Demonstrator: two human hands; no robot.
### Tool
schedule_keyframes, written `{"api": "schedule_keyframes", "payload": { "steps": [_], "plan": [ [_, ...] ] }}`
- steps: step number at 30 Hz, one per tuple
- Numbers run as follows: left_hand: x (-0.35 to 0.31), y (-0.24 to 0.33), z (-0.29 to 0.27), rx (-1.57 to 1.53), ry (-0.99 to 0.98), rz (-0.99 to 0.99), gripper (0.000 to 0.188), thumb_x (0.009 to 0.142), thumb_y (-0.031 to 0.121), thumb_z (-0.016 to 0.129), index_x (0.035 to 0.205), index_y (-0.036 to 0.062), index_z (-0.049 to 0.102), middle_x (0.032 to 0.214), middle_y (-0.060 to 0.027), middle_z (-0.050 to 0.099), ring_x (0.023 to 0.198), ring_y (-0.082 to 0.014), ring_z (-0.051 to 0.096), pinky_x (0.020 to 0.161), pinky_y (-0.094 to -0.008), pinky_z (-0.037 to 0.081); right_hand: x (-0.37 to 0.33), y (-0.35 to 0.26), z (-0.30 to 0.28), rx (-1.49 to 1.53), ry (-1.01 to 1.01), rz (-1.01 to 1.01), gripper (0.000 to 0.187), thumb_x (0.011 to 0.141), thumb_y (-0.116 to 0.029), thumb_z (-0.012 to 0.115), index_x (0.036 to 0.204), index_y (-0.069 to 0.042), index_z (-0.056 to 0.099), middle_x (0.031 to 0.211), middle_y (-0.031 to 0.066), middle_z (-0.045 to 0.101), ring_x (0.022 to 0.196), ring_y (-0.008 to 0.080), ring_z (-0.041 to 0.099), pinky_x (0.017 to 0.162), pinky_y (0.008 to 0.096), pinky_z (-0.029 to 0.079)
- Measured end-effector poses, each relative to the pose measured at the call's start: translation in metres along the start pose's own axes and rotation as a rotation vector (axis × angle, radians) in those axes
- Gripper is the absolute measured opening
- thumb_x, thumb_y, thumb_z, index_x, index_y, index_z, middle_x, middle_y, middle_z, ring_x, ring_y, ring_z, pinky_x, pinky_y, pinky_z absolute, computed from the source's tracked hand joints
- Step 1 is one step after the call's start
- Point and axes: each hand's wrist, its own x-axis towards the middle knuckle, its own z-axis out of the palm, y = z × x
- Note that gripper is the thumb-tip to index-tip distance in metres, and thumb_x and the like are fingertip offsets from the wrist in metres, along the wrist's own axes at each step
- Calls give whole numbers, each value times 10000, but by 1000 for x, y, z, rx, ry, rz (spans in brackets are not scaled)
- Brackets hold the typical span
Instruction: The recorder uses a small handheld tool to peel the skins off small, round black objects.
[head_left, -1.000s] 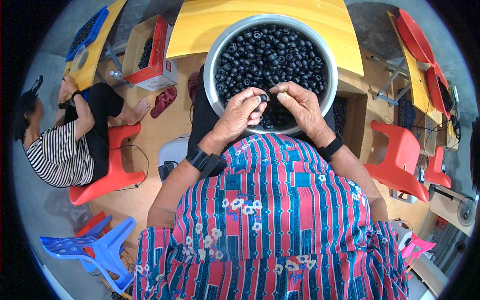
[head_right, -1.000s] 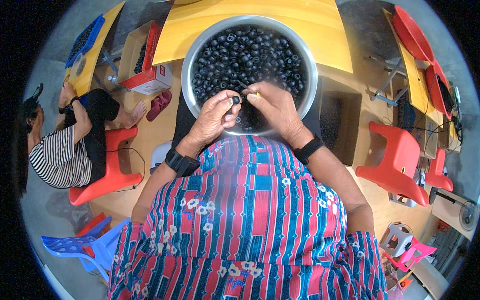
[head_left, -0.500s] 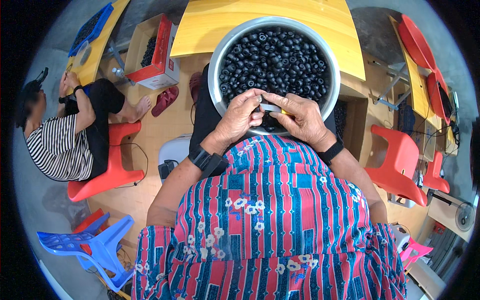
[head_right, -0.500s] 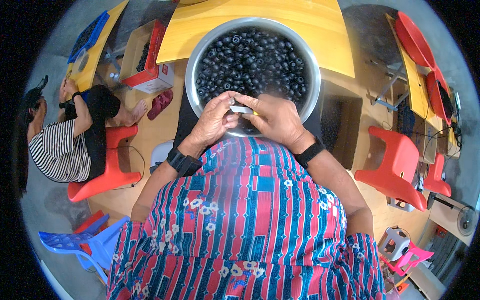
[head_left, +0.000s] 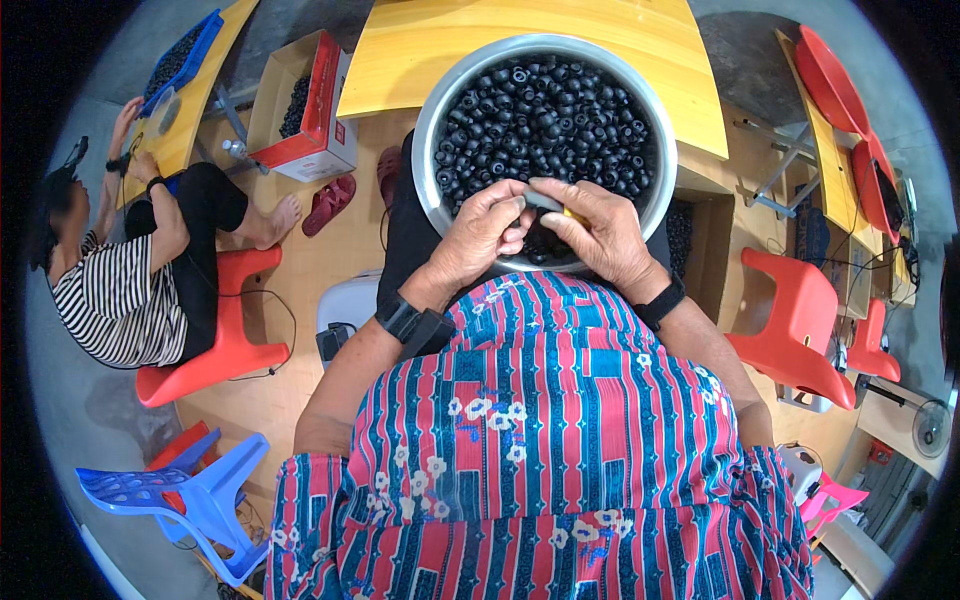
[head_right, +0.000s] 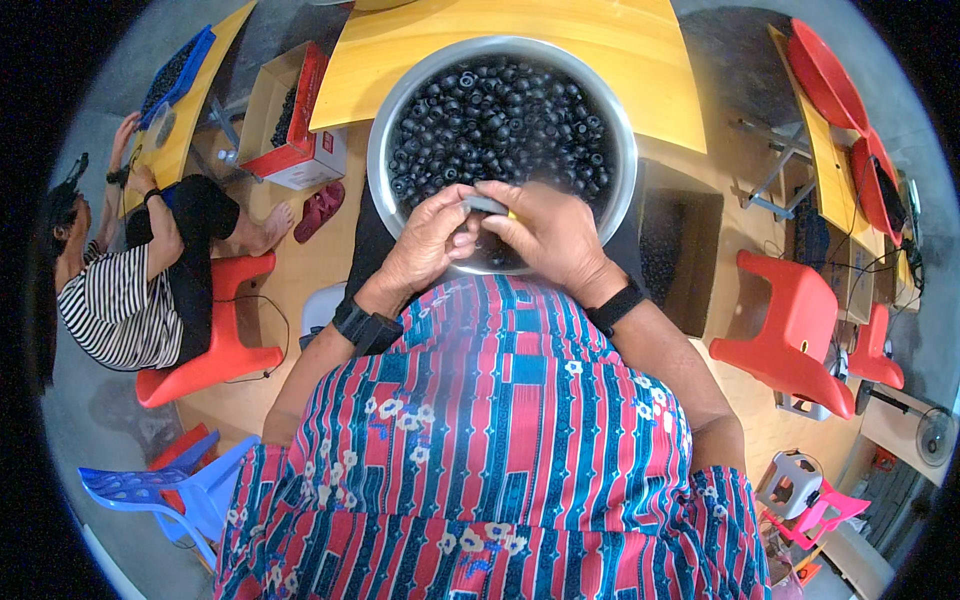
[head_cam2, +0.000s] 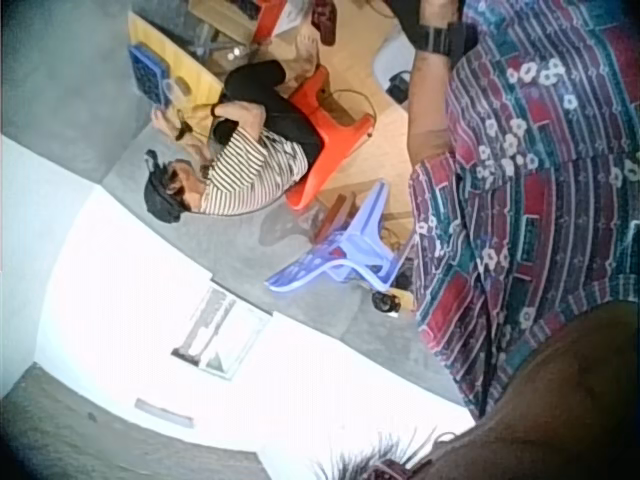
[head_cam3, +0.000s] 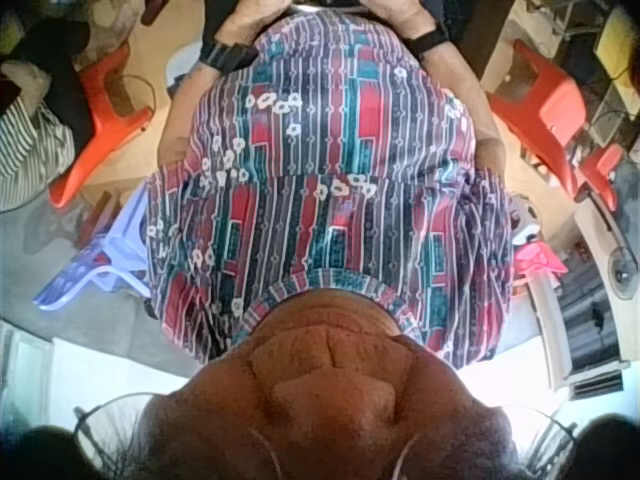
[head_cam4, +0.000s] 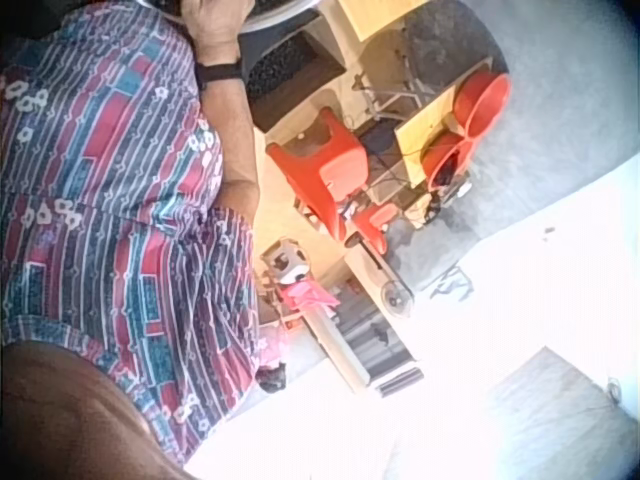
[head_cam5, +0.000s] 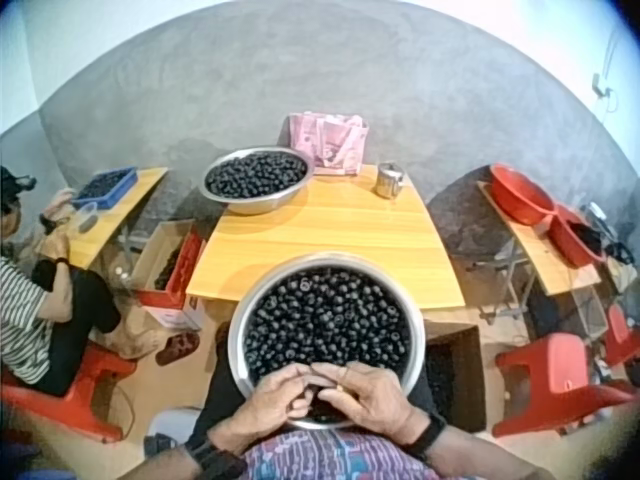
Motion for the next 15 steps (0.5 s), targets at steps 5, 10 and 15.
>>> {"api": "schedule_keyframes", "payload": {
  "steps": [5,10,15],
  "plan": [
    [0,2,3,53,19,6,167,979,137,472,1092,39,545,782,16,495,603,-20,392,507,-159,341,-1,5,-1,82,22,13,246,871,-264,641,1040,-89,676,848,124,650,781,320,629,684,384,495],
    [0,2,-2,164,-61,5,153,991,165,482,1080,57,543,805,20,488,633,-24,398,551,-159,350,-1,2,-1,-21,-34,-32,261,854,-336,646,891,-77,654,770,122,612,728,337,613,621,422,477],
    [0,1,1,177,-47,14,158,974,148,478,1072,44,546,784,20,484,619,-17,391,534,-157,340,-2,3,-1,-43,-39,-32,252,855,-326,643,903,-79,654,776,120,611,729,336,612,624,422,479]
  ]
}}
